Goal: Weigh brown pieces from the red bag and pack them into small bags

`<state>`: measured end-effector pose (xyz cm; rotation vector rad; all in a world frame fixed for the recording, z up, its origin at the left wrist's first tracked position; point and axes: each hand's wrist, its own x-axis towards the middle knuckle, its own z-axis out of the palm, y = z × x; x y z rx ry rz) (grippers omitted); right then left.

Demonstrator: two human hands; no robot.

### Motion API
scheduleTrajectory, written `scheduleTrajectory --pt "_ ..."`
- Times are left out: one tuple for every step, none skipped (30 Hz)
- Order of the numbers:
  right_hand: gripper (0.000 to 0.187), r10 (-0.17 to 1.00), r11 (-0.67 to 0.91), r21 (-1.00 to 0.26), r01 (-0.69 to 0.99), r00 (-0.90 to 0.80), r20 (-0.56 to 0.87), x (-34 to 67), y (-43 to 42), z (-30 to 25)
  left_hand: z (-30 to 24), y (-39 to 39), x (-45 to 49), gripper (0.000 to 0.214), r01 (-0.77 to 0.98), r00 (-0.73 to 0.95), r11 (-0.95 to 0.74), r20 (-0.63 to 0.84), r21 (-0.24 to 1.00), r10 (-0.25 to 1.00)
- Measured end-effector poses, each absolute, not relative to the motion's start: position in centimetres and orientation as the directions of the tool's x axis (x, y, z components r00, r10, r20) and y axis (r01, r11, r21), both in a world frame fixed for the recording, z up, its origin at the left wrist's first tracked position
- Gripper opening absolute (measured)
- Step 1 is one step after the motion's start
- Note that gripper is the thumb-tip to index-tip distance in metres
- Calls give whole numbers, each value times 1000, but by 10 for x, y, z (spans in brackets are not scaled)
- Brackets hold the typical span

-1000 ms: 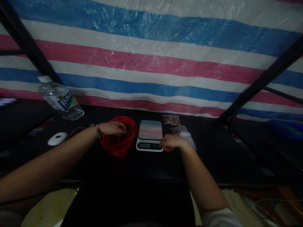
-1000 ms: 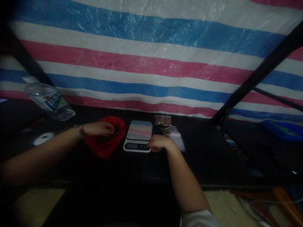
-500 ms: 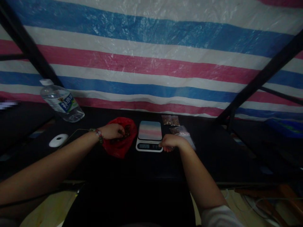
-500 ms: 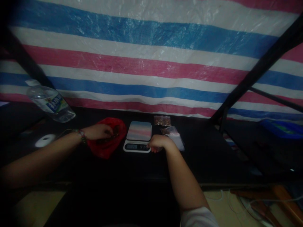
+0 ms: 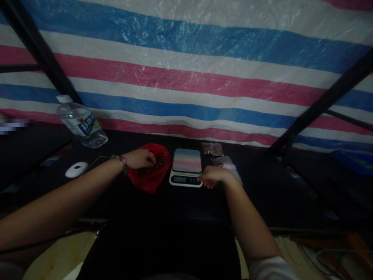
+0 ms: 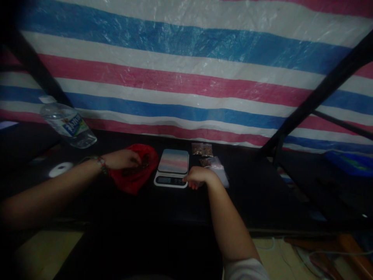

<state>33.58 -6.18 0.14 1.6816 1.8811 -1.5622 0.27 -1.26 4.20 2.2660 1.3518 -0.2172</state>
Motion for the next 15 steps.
scheduleTrajectory --pt "38 617 -197 -562 804 -344 -708 336 -62 2 42 -12 4 27 862 494 -387 -377 327 783" --pt "38 611 -207 -558 804 -339 -715 336 -62 2 42 -12 4 27 862 493 -383 -382 331 782" --pt "38 604 -217 -553 805 -334 -723 335 -62 2 43 -12 5 27 862 494 -377 -387 340 779" --pt "38 600 -227 -548 805 -328 -730 335 -62 1 43 -12 6 27 859 497 -373 -393 351 774" --pt "38 596 -235 -546 804 -325 -734 336 -62 1 42 -13 7 27 855 501 -371 -398 361 768" --pt "38 595 -239 -548 802 -325 -735 336 -61 0 42 -13 8 27 853 505 -370 -402 368 764" --pt "38 594 -241 -551 799 -328 -735 336 -61 -1 42 -14 9 27 851 508 -371 -400 372 762" --pt "38 592 -242 -555 796 -332 -734 336 -60 -2 42 -14 9 27 847 512 -373 -396 378 762" --pt "38 590 -241 -558 794 -337 -734 337 -60 -2 42 -15 10 27 843 517 -376 -388 384 763" --pt "39 586 -240 -559 794 -341 -735 337 -59 -3 42 -15 10 26 841 519 -377 -382 388 764" --pt "40 582 -240 -560 793 -343 -737 337 -59 -3 43 -16 11 26 838 522 -380 -378 391 764" --pt "41 580 -243 -558 793 -343 -739 338 -59 -3 44 -17 11 26 836 528 -386 -377 391 761" --pt "41 577 -248 -557 793 -341 -742 338 -59 -3 46 -17 11 25 833 535 -396 -376 387 757" --pt "42 575 -252 -558 790 -341 -743 338 -59 -3 47 -18 12 25 829 544 -411 -376 380 750" --pt "42 572 -255 -561 787 -345 -744 339 -58 -3 49 -19 12 24 825 554 -426 -377 372 742"
